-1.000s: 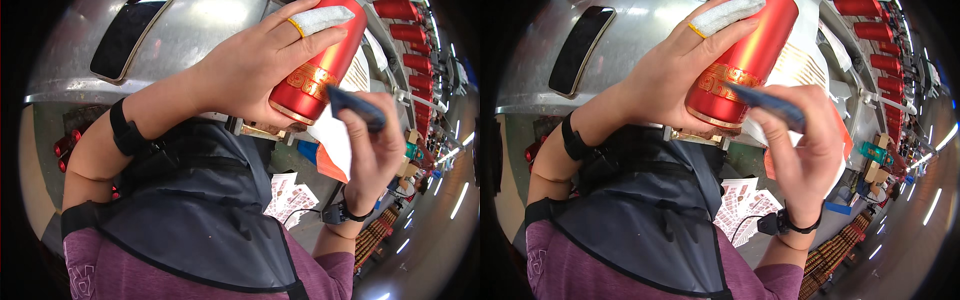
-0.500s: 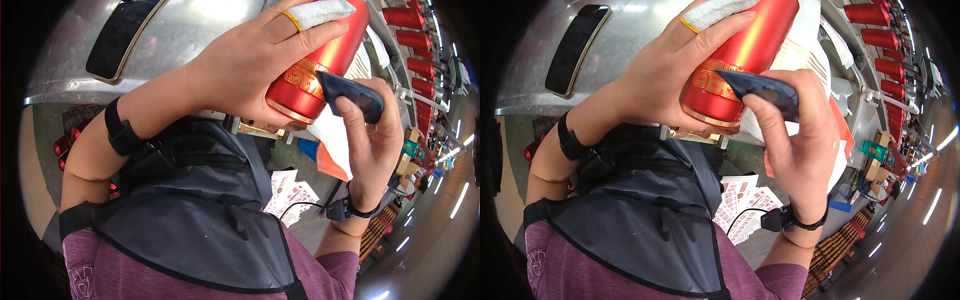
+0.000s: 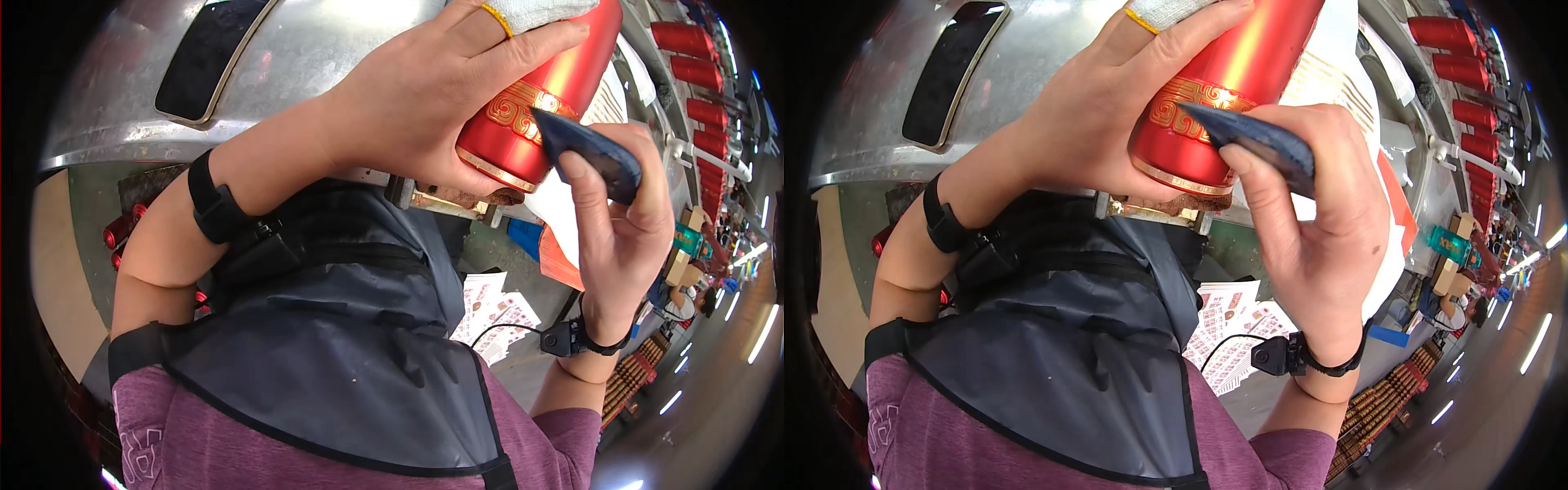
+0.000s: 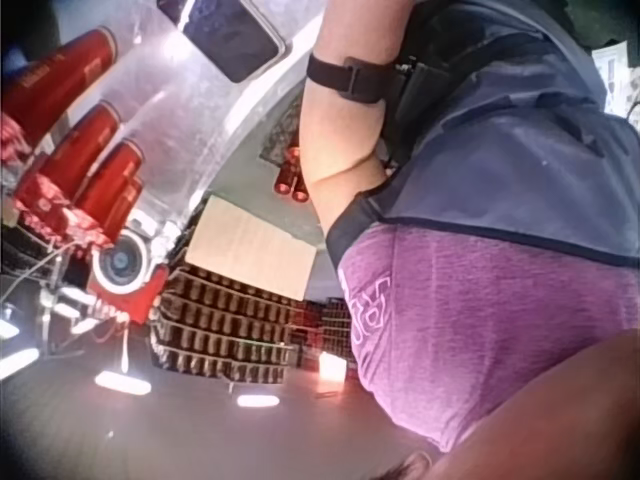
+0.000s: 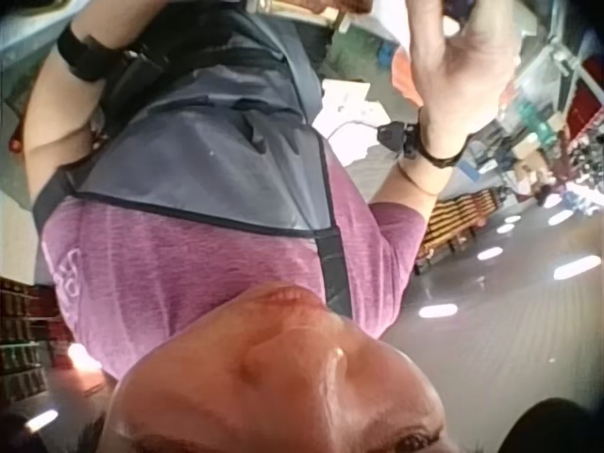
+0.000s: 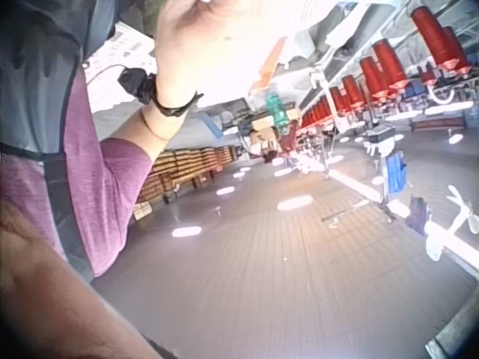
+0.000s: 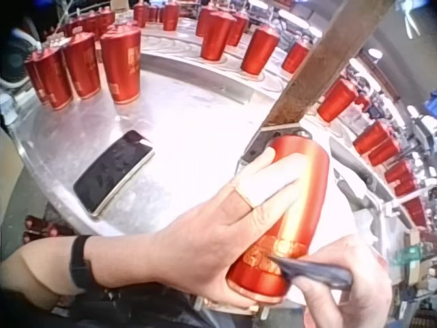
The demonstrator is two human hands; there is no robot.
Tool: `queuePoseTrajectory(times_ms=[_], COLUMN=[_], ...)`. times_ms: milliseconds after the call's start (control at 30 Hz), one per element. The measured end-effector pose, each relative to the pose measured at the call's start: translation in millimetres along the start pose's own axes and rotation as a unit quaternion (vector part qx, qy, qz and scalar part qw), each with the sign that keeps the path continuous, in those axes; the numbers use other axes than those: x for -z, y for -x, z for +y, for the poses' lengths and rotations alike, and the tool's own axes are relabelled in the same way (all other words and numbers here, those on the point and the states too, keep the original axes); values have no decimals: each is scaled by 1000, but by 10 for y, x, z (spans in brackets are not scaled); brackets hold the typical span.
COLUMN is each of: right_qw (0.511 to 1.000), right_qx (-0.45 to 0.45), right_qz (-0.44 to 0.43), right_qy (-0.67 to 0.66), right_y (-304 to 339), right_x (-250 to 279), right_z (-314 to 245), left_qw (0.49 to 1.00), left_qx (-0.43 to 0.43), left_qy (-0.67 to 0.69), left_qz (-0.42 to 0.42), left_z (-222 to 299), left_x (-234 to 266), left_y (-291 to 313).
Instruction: Apply gold labels and decorative bands to red liquor bottles.
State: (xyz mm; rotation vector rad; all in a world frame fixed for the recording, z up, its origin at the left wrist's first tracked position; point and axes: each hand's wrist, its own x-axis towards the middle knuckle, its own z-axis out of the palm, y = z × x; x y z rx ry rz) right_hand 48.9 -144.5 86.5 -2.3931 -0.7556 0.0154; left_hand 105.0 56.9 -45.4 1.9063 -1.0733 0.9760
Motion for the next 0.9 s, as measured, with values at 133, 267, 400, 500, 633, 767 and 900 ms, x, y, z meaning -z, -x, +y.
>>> queuePoseTrajectory(times_ms=[133, 267, 400, 500, 633, 767, 900], right_qw=[998, 999, 1000, 997, 999, 999, 996], right_qx=[-48, 9, 9, 27, 34, -13, 27], right_qz=[36, 24, 11, 68, 13, 42, -4], right_qy=[-28, 30, 26, 14, 40, 10, 89], right_y=[-81, -14, -70, -119, -30, -135, -96], right_x=[22, -20, 20, -11, -31, 26, 44], right_z=[13, -8, -12, 19, -13, -64, -96], left_qw=[997, 999, 999, 999, 987, 998, 1000], left_qx=[46, 24, 36, 31, 124, 42, 14], left_qy=[-22, -12, 1, -1, 49, 2, 25], left_qz=[-52, -33, -26, -18, -87, -47, 3], left_z=[122, 64, 105, 72, 257, 113, 32], left_x=[89, 79, 85, 58, 224, 106, 13], left_y=[54, 60, 71, 67, -68, 59, 43])
